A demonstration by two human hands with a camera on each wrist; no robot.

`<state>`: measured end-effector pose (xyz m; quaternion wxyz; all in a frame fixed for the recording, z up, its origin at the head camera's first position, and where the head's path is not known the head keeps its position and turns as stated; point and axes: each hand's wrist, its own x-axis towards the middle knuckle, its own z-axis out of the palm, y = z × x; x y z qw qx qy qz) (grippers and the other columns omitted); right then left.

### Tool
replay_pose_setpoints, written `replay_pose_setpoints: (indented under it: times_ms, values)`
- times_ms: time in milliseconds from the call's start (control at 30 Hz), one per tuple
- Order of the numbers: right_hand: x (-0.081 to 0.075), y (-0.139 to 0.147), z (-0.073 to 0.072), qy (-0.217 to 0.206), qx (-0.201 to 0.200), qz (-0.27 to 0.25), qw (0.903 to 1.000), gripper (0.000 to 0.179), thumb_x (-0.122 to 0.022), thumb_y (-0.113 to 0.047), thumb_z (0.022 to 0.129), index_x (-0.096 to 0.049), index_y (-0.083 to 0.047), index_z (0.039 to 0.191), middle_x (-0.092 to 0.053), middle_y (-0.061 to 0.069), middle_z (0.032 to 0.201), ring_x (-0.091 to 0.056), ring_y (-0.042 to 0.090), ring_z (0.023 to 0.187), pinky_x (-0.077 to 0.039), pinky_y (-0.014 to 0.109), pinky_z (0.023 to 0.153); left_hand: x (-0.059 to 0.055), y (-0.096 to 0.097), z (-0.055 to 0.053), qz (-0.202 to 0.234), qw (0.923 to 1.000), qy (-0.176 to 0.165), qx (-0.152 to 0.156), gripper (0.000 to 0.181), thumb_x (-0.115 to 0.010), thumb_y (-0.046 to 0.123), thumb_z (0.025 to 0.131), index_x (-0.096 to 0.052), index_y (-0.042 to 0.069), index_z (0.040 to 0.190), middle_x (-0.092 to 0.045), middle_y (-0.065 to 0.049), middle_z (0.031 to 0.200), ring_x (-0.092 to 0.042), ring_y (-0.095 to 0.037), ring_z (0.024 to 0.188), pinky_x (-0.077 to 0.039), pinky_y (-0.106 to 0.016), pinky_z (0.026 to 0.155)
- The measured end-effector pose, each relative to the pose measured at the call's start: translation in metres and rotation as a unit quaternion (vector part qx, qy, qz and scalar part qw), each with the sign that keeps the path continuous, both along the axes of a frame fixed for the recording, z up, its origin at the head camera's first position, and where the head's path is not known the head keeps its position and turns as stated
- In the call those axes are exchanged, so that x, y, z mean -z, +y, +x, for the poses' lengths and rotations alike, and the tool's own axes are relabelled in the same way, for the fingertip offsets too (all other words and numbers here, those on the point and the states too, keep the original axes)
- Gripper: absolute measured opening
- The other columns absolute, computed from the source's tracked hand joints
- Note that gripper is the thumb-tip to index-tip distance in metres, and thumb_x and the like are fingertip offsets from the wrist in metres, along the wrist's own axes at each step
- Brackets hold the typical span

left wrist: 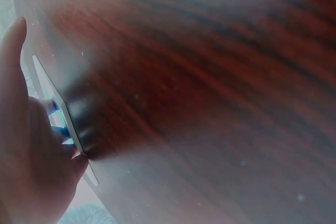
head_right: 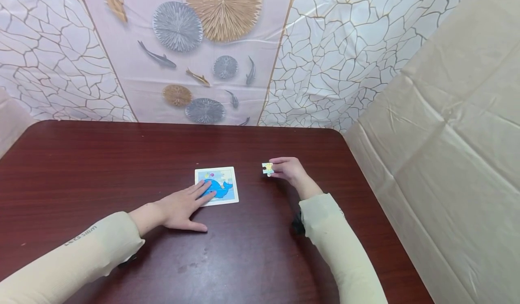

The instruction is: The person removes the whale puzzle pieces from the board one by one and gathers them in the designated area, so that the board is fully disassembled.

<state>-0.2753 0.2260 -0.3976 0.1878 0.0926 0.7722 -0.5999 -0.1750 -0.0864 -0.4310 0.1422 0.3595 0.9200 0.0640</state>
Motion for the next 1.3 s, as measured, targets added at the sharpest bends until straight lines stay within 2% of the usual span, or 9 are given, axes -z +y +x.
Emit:
replay_pose_setpoints:
  times_ms: [67,300,467,667,967,1200,1300]
  values:
    - [0.0,0.006,0.0,0.0,0.005,0.001,1.0,0.041,-0.052,0.004,0.091,-0.046,0.012,0.131,-0.052,0.02,0.117,-0.06,0.007,0.074,-0.056,0.021,0.072,0.0,0.0,0.0,-0.002,1.0,-0.002,-0.001,0.091,-0.049,0.068,0.083,-0.022,0.012,0.15,-0.009,-0.016,0.157,-0.009,-0.033,0.145,-0.023,-0.045,0.115]
    - [-0.002,0.027,-0.002,-0.014,0.032,0.037,0.9987,0.043,-0.055,-0.002,0.092,-0.047,0.007,0.133,-0.046,0.025,0.133,-0.059,0.007,0.076,-0.056,0.02,0.073,-0.002,0.0,-0.001,-0.006,1.0,-0.004,-0.002,0.091,-0.049,0.067,0.083,-0.021,0.012,0.15,-0.008,-0.015,0.158,-0.008,-0.033,0.146,-0.022,-0.044,0.116]
    - [0.0,0.039,-0.003,-0.021,0.05,0.043,0.9976,0.043,-0.054,-0.003,0.092,-0.045,0.007,0.134,-0.044,0.025,0.137,-0.059,0.006,0.075,-0.055,0.02,0.073,-0.002,0.0,-0.001,-0.004,1.0,-0.003,-0.001,0.09,-0.049,0.068,0.083,-0.023,0.012,0.15,-0.01,-0.015,0.157,-0.01,-0.033,0.145,-0.023,-0.044,0.115]
    - [0.006,0.05,-0.004,-0.02,0.054,0.045,0.9973,0.042,-0.052,-0.001,0.093,-0.045,0.008,0.133,-0.046,0.025,0.134,-0.059,0.006,0.075,-0.055,0.02,0.073,-0.002,0.0,-0.001,-0.003,1.0,-0.005,-0.002,0.09,-0.049,0.068,0.083,-0.023,0.013,0.15,-0.01,-0.015,0.157,-0.01,-0.032,0.145,-0.024,-0.045,0.115]
    - [0.011,0.054,-0.003,-0.038,0.047,0.033,0.9976,0.043,-0.053,0.001,0.092,-0.044,0.01,0.133,-0.056,0.014,0.112,-0.061,0.006,0.072,-0.056,0.021,0.071,-0.002,0.001,-0.001,-0.002,1.0,-0.004,-0.001,0.091,-0.05,0.067,0.083,-0.023,0.012,0.149,-0.011,-0.016,0.157,-0.01,-0.033,0.145,-0.024,-0.045,0.115]
    - [0.013,0.052,-0.003,-0.033,0.037,0.061,0.9969,0.041,-0.052,-0.002,0.093,-0.046,0.01,0.132,-0.051,0.025,0.127,-0.061,0.006,0.073,-0.056,0.021,0.071,-0.003,0.001,-0.001,-0.007,1.0,-0.005,0.0,0.09,-0.049,0.067,0.083,-0.022,0.012,0.15,-0.01,-0.016,0.157,-0.01,-0.033,0.145,-0.024,-0.044,0.115]
    - [0.012,0.05,-0.003,-0.026,0.033,0.074,0.9964,0.041,-0.052,-0.003,0.094,-0.046,0.01,0.131,-0.056,0.022,0.12,-0.061,0.005,0.073,-0.056,0.022,0.07,-0.004,0.0,-0.001,-0.004,1.0,-0.006,0.001,0.09,-0.05,0.066,0.083,-0.023,0.011,0.149,-0.011,-0.017,0.157,-0.011,-0.034,0.145,-0.025,-0.045,0.114]
